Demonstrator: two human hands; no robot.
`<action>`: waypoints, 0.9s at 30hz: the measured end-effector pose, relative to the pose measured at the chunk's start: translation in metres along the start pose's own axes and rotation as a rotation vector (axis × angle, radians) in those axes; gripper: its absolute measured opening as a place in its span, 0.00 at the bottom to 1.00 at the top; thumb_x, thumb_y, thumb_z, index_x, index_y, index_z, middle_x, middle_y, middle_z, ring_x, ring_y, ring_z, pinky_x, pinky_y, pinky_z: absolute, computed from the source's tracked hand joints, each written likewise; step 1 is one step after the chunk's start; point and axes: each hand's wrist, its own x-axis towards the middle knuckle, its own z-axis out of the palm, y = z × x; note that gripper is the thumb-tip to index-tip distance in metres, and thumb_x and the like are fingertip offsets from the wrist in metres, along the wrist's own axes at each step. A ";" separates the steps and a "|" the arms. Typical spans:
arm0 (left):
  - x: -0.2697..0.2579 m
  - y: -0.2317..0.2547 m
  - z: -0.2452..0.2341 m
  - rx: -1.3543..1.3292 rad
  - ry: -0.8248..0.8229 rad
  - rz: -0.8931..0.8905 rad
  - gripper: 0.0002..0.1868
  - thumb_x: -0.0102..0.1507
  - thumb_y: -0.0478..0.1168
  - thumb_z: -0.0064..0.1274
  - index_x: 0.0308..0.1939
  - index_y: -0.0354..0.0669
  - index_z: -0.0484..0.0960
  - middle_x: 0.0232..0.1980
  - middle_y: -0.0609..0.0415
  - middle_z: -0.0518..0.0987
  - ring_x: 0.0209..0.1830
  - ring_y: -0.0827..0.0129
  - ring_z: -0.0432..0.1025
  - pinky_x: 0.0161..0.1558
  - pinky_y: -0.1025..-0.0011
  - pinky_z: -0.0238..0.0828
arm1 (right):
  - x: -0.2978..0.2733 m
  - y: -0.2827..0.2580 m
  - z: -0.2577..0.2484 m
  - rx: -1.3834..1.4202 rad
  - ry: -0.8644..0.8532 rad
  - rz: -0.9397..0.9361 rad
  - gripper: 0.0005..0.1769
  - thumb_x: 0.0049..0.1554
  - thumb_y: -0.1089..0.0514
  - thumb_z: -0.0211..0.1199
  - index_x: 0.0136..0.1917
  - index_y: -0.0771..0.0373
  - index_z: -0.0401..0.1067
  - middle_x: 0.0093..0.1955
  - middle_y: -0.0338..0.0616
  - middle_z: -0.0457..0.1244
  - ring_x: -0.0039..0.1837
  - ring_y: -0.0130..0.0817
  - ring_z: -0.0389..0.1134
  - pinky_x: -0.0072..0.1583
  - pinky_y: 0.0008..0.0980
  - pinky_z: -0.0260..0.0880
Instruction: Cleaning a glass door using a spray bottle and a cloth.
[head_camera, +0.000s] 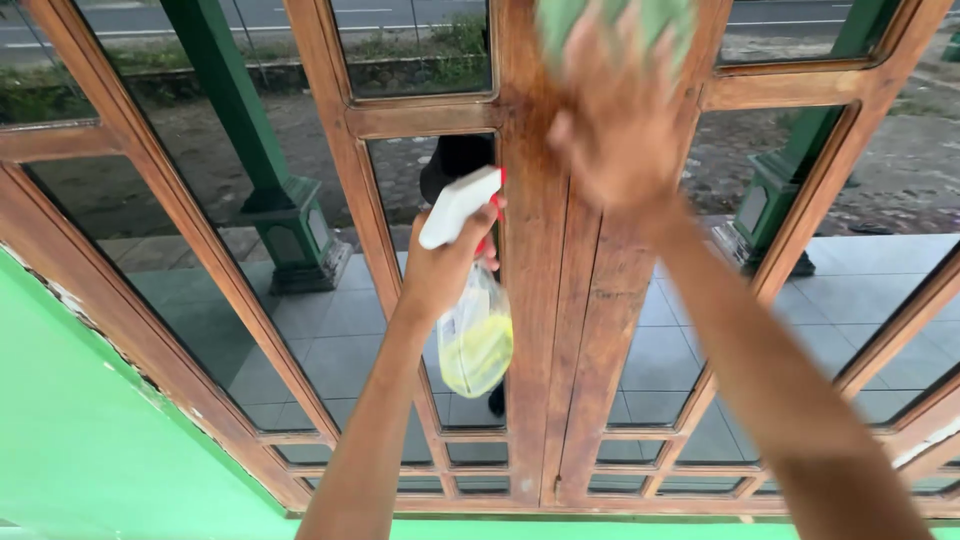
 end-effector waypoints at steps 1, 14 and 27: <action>-0.006 -0.002 -0.002 0.013 0.015 -0.019 0.16 0.69 0.38 0.51 0.57 0.32 0.81 0.42 0.55 0.82 0.25 0.78 0.71 0.27 0.72 0.77 | -0.009 -0.019 0.006 0.067 0.163 -0.066 0.38 0.69 0.41 0.49 0.85 0.63 0.53 0.87 0.50 0.46 0.86 0.60 0.42 0.80 0.67 0.33; -0.037 -0.044 0.007 0.052 -0.008 -0.118 0.15 0.69 0.39 0.52 0.53 0.31 0.83 0.30 0.57 0.78 0.25 0.77 0.72 0.30 0.73 0.76 | -0.078 0.002 0.051 0.047 0.071 0.008 0.24 0.67 0.44 0.55 0.64 0.65 0.72 0.67 0.56 0.63 0.79 0.59 0.57 0.85 0.65 0.40; -0.019 -0.062 0.027 -0.036 -0.053 -0.086 0.19 0.69 0.39 0.53 0.61 0.32 0.79 0.45 0.55 0.82 0.33 0.80 0.71 0.33 0.75 0.73 | -0.117 0.045 0.075 0.041 0.229 -0.185 0.19 0.66 0.53 0.57 0.64 0.67 0.73 0.66 0.58 0.63 0.73 0.61 0.61 0.80 0.63 0.46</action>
